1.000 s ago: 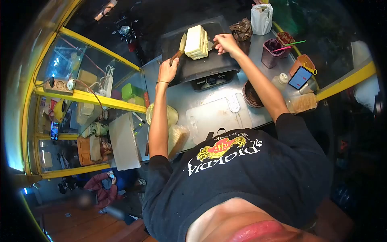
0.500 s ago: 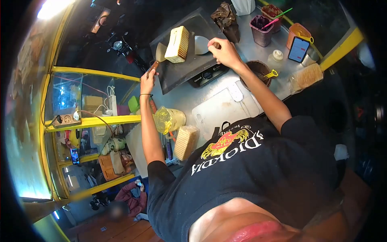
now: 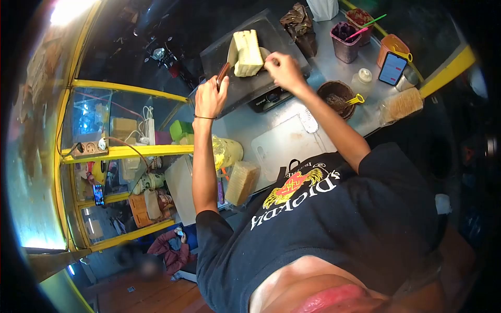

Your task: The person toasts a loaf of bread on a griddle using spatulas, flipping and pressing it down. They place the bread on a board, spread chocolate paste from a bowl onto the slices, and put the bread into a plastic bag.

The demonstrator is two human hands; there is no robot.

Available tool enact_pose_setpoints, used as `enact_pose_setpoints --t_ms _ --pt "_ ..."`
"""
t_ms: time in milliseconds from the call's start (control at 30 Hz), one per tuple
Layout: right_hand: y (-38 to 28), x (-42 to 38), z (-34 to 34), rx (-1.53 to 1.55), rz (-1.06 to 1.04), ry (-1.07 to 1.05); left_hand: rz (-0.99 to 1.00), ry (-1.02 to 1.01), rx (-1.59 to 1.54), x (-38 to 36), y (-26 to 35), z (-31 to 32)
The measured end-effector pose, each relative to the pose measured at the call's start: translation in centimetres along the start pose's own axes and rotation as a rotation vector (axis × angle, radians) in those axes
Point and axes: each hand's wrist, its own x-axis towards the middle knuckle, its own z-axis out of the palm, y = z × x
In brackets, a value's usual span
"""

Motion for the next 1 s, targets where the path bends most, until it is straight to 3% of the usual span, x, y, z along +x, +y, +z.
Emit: enact_pose_setpoints --t_ms 67,133,267,367,467,567,633,767,1000 --pt "1.0 2.2 -2.7 0.314 0.265 -0.177 -0.034 0.005 -0.163 -0.1 0.6 -1.1" --pt "-0.1 3.6 -5.9 0.234 0.356 -0.199 -0.105 0.006 -0.425 -0.3 -1.0 -1.5" --pt "-1.3 4.0 -10.1 0.042 0.242 -0.119 -0.33 0.016 -0.664 -0.7 -4.7 0.5" --pt "-1.7 3.2 -8.9 -0.353 -0.206 0.03 -0.429 0.047 -0.668 -1.2 -4.2 3.3" --pt "-2.4 1.3 -5.0 -0.341 -0.277 -0.039 -0.225 0.076 -0.466 -1.6 -2.0 4.9" --pt "-2.2 0.4 -3.8 -0.328 -0.347 -0.096 -0.2 0.088 -0.284 -3.1 -0.1 3.5" --pt "-2.8 0.4 -4.9 -0.203 -0.251 -0.212 -0.283 0.026 -0.32 -4.7 -0.4 1.4" --pt "-1.2 2.6 -6.8 0.036 0.0 -0.181 -0.449 -0.006 -0.516 -7.6 -2.7 -1.1" --pt "-1.4 6.8 -5.0 0.128 0.029 -0.241 -0.593 0.021 -0.831 -6.8 -5.8 2.5"
